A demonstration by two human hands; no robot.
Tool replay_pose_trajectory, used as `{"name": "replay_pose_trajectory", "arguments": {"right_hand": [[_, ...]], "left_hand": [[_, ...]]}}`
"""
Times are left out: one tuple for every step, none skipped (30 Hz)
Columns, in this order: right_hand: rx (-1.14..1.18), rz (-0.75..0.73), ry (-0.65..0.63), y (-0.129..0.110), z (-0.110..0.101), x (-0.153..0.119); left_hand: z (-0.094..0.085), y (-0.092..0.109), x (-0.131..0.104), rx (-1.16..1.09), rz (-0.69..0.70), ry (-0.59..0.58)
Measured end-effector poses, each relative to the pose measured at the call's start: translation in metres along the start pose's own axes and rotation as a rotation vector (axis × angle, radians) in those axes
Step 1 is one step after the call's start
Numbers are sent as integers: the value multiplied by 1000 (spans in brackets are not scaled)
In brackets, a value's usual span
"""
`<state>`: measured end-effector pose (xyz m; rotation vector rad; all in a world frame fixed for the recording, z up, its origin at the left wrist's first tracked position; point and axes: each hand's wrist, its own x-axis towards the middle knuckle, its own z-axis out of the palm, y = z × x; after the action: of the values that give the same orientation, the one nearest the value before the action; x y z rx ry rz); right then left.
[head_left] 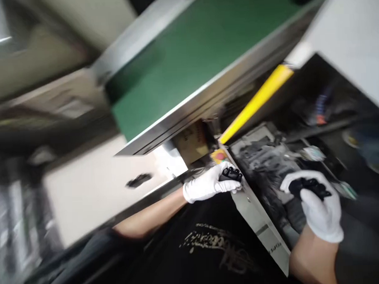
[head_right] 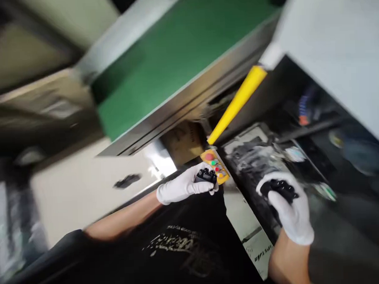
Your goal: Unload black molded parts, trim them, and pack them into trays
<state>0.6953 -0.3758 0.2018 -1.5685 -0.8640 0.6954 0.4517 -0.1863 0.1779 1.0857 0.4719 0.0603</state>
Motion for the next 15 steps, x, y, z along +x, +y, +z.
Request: {"name": "replay_pose_trajectory", "arguments": {"right_hand": [[30,45,-113,10,32,0],[37,96,-216,21,69,-1],[20,141,-308,31,109,-3],[-12,162,-399,39,152,-7],[-56,161,-492,45,196,-12],[-103,139,-583,49,241,-18],[-151,97,-674,50,286,-25],[-207,39,-766,50,330,-31],[-271,-36,-857,48,375,-37],[-346,-122,-950,46,419,-42],[-433,-213,-1044,45,464,-47],[-532,-307,-1143,44,508,-52],[-637,-394,-1231,43,551,-58],[-741,-462,-1300,45,592,-64],[-825,-502,-1360,47,630,-71]], "left_hand": [[-21,-11,-33,24,-4,118],[-42,-23,-68,56,-12,256],[-65,-36,-104,89,-29,406],[-88,-51,-141,119,-51,556],[-111,-68,-180,139,-74,692],[-134,-86,-218,150,-96,809],[-158,-104,-255,155,-116,905],[-182,-124,-291,168,-139,980],[-207,-143,-324,195,-166,1035],[-233,-161,-353,240,-197,1077],[-258,-178,-380,298,-228,1112],[-282,-193,-402,358,-261,1139],[-304,-207,-421,407,-286,1155],[-325,-218,-437,440,-299,1161],[-344,-227,-450,462,-301,1162]]}}
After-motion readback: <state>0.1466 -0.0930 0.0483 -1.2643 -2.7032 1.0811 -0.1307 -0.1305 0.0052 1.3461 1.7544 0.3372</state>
